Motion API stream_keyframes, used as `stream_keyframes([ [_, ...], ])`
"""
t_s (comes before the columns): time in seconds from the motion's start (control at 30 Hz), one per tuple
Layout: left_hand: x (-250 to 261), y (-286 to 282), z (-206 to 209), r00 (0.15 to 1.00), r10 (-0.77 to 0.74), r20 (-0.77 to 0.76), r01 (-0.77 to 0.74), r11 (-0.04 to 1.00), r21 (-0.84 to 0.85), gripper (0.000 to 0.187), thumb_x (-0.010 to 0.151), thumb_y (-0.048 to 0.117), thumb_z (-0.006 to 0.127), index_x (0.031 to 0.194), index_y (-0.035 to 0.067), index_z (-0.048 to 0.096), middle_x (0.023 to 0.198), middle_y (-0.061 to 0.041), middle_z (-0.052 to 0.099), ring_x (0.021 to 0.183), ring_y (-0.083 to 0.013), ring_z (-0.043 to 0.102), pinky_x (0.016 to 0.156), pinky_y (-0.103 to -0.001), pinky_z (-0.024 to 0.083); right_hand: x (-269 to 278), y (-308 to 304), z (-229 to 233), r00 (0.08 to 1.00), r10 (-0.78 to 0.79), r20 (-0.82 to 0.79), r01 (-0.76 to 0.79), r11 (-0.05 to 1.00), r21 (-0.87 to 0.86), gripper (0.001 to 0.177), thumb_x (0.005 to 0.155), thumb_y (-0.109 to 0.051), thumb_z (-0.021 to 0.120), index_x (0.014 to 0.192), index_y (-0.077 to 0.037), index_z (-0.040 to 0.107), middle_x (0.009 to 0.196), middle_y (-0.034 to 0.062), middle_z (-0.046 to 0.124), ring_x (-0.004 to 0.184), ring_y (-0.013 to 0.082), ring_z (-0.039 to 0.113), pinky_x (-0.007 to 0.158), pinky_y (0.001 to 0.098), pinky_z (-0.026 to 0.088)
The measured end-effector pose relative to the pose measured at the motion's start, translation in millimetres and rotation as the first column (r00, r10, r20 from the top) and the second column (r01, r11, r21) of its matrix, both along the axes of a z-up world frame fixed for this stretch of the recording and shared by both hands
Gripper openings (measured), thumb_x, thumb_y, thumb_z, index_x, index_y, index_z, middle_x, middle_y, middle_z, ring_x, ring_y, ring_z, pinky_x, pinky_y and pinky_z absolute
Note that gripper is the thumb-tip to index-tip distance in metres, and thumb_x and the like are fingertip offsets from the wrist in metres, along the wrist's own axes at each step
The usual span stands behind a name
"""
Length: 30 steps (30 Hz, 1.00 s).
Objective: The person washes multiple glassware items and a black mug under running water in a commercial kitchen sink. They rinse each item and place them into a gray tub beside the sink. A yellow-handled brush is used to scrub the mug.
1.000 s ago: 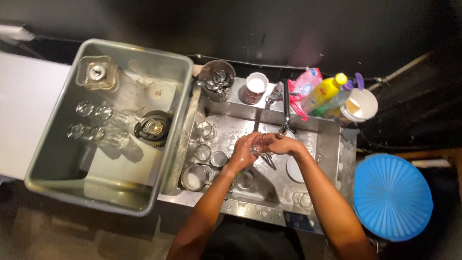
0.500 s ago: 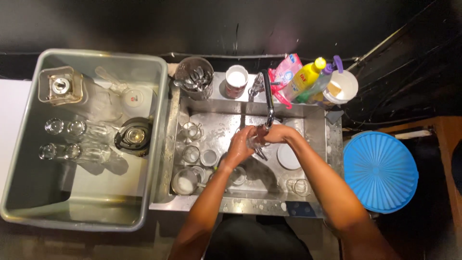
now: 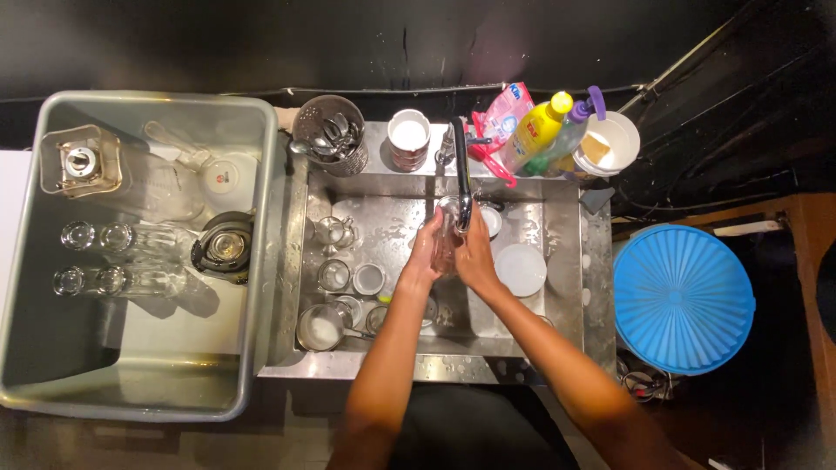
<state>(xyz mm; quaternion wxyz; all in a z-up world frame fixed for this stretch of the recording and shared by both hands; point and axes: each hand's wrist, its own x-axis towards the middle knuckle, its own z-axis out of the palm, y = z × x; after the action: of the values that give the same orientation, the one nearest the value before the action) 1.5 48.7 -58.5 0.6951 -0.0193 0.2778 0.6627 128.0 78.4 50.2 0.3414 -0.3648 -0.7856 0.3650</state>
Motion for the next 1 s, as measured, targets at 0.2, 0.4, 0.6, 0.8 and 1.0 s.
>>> stream_keyframes([
  [0.2,17.0,48.2,-51.0,0.916,0.358,0.18,-0.324,0.926,-0.196,0.038,0.107,0.037,0.048,0.11,0.003,0.063,0.092,-0.014,0.072,0.08,-0.03,0.071,0.073,-0.043,0.06,5.2,7.6,31.7,0.989,0.143,0.029,-0.144,0.989,0.035,0.059,0.092,-0.01,0.058,0.147,0.004,0.04,0.145,0.0286,0.049,0.135,0.0481,0.047,0.116,0.0473,0.036],
  [0.4,0.3,64.6,-30.1,0.901,0.371,0.227,-0.323,0.92,-0.221,0.051,0.104,0.048,0.04,0.106,0.002,0.063,0.089,-0.018,0.07,0.073,-0.0337,0.069,0.064,-0.046,0.058,-6.0,24.4,7.3,0.998,0.002,-0.063,-0.01,0.992,-0.129,0.041,0.105,-0.018,0.047,0.142,0.0,0.048,0.145,0.0227,0.053,0.133,0.0389,0.054,0.112,0.0447,0.044],
  [0.6,-0.4,44.9,0.8,0.864,0.469,0.183,-0.417,0.87,-0.263,0.044,0.107,0.048,0.045,0.112,0.008,0.062,0.096,-0.013,0.07,0.08,-0.0312,0.07,0.066,-0.047,0.06,-11.3,34.6,-59.1,0.978,0.053,-0.2,-0.112,0.948,-0.297,0.049,0.104,-0.035,0.059,0.138,0.0,0.052,0.123,0.0155,0.059,0.112,0.0232,0.058,0.096,0.0371,0.048],
  [0.8,24.4,-35.3,81.2,0.997,0.066,0.051,-0.067,0.998,0.013,0.049,0.105,0.052,0.051,0.124,0.007,0.058,0.095,-0.016,0.071,0.073,-0.0297,0.069,0.056,-0.042,0.06,-27.6,84.0,-58.1,0.966,0.15,-0.21,-0.237,0.835,-0.496,0.033,0.091,-0.031,0.072,0.099,-0.001,0.059,0.089,0.0031,0.066,0.084,0.0151,0.062,0.071,0.0372,0.054],
  [1.0,17.0,-64.4,62.0,0.933,-0.246,-0.262,0.238,0.969,-0.065,0.045,0.097,0.026,0.059,0.136,0.005,0.051,0.113,-0.016,0.072,0.087,-0.0276,0.073,0.069,-0.042,0.064,-45.3,51.9,-2.6,0.766,0.309,0.564,-0.266,0.951,-0.159,0.046,0.096,-0.042,0.068,0.074,-0.001,0.07,0.066,0.0166,0.062,0.061,0.0324,0.063,0.065,0.0446,0.051],
])
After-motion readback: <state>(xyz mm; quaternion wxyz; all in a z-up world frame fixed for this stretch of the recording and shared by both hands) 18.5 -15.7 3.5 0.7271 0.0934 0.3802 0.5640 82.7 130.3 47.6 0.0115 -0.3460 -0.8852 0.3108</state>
